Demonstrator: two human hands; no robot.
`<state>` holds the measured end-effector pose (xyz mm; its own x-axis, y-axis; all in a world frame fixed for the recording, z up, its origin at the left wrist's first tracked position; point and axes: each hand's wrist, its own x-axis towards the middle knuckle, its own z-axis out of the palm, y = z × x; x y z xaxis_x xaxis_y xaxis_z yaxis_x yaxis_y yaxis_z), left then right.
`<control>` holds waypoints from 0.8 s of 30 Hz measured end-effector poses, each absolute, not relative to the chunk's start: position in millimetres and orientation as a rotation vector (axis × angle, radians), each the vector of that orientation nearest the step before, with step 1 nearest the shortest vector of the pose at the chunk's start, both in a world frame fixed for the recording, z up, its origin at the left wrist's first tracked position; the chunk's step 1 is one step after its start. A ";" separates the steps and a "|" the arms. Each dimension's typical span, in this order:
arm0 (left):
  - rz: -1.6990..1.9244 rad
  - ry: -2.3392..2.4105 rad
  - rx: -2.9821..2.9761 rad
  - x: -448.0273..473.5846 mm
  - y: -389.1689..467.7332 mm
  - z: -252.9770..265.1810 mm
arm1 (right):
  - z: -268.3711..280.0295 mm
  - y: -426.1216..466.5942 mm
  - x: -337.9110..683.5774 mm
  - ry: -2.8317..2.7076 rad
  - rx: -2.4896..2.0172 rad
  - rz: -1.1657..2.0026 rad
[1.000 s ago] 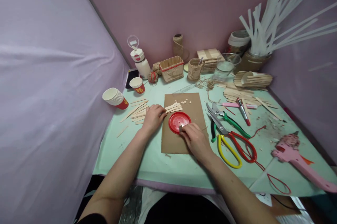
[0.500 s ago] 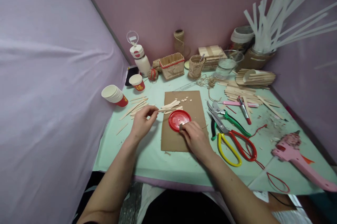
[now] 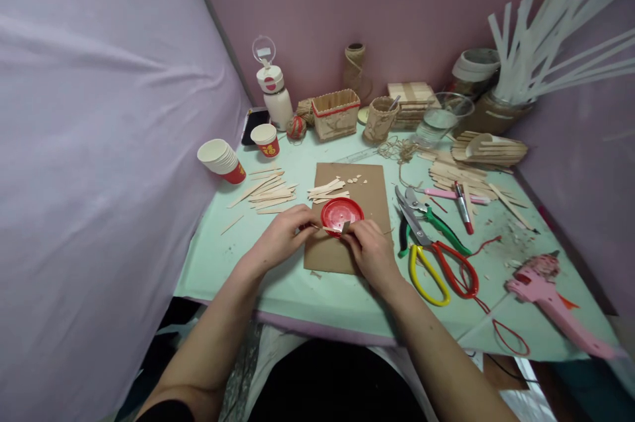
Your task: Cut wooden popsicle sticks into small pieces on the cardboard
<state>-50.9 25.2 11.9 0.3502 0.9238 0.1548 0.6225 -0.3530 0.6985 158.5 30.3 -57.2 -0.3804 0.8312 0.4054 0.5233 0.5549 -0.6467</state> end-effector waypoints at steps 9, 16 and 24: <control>0.890 1.262 1.723 -39.6 22.9 10.2 | -57.3 31.1 158.2 -2.067 -1.073 0.556; 1.135 1.256 1.307 -16.3 18.7 -6.5 | -56.6 31.0 158.4 -2.069 -1.079 0.572; 1.193 1.433 1.535 -17.8 13.1 -6.3 | -56.3 31.2 158.0 -2.053 -1.081 0.567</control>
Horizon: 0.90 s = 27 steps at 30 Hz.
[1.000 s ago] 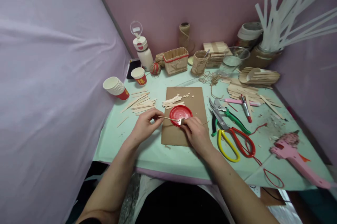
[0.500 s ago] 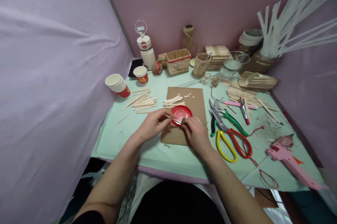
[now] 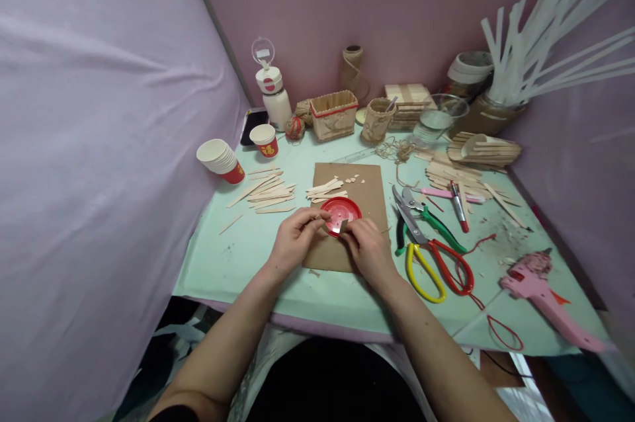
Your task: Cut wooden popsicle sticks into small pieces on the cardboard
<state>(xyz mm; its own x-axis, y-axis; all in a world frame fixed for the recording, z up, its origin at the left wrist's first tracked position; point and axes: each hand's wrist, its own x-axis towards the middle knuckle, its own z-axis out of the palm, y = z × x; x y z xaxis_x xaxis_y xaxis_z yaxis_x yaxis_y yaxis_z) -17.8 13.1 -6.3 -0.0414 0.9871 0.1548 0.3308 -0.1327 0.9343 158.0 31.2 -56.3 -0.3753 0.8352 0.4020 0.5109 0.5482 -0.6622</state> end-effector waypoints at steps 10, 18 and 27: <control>1.228 1.365 1.820 -14.3 11.1 -14.2 | -58.8 31.2 159.8 -2.075 -1.065 0.560; 1.175 1.331 1.910 -12.7 16.6 -21.1 | -56.9 30.2 159.8 -2.084 -1.060 0.545; 1.179 1.300 1.947 -5.3 23.6 -37.7 | -62.8 31.9 159.3 -2.080 -1.066 0.518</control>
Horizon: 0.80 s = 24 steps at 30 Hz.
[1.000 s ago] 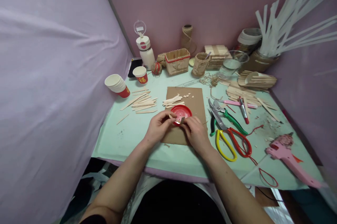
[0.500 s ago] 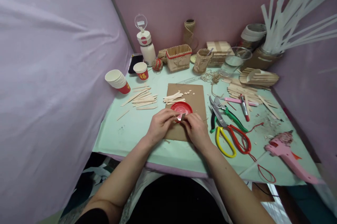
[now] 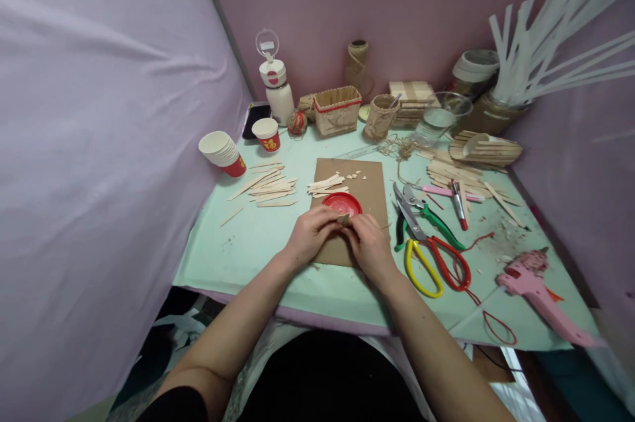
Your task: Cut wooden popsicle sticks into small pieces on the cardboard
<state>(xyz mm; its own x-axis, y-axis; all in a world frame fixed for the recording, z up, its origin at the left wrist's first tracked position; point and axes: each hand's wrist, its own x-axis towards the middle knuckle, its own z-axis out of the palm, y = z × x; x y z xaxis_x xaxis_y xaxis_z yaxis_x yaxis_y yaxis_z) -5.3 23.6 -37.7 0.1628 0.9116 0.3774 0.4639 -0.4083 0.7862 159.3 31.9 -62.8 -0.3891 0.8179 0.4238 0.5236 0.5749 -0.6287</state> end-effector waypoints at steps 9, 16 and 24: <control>1.142 1.304 1.884 -7.2 25.7 -36.0 | -59.0 30.8 158.4 -2.063 -1.069 0.525; 1.104 1.324 1.831 -6.8 26.4 -37.5 | -58.6 30.4 158.4 -2.060 -1.066 0.524; 1.081 1.306 1.865 -8.8 27.9 -38.9 | -59.1 28.2 156.9 -2.022 -1.113 0.470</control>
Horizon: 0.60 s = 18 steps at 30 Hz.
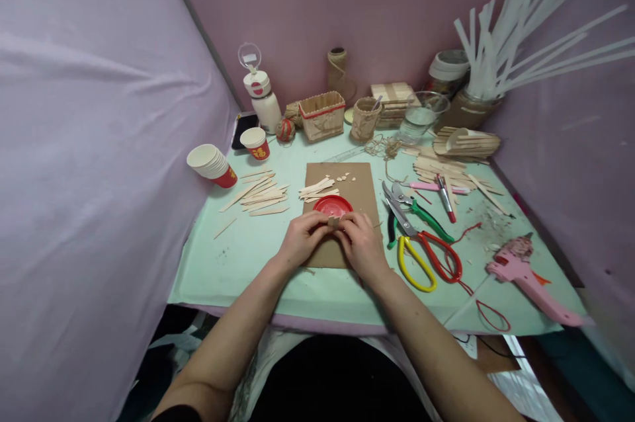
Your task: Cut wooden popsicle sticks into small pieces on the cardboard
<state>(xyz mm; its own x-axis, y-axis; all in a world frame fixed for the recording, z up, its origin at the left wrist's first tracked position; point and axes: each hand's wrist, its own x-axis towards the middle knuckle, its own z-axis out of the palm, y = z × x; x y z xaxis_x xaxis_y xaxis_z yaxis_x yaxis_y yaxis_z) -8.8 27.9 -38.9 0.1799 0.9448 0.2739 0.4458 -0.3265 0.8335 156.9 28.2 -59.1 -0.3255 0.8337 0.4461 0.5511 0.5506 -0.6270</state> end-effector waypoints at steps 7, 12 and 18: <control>1.047 1.321 1.907 -10.4 29.0 -40.3 | -62.2 30.1 157.6 -2.046 -1.144 0.459; 1.018 1.355 1.970 -12.0 30.6 -42.0 | -61.6 30.6 157.2 -2.066 -1.150 0.468; 0.935 1.420 2.071 -13.9 33.3 -43.3 | -62.3 31.5 157.0 -2.078 -1.153 0.462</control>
<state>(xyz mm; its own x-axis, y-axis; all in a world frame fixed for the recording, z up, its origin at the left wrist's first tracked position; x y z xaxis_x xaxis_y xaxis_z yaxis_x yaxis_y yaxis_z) -13.9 33.3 -43.3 0.2371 0.9318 0.2748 0.6205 -0.3629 0.6952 157.0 31.5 -62.3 -0.3544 0.8421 0.4065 0.5903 0.5386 -0.6012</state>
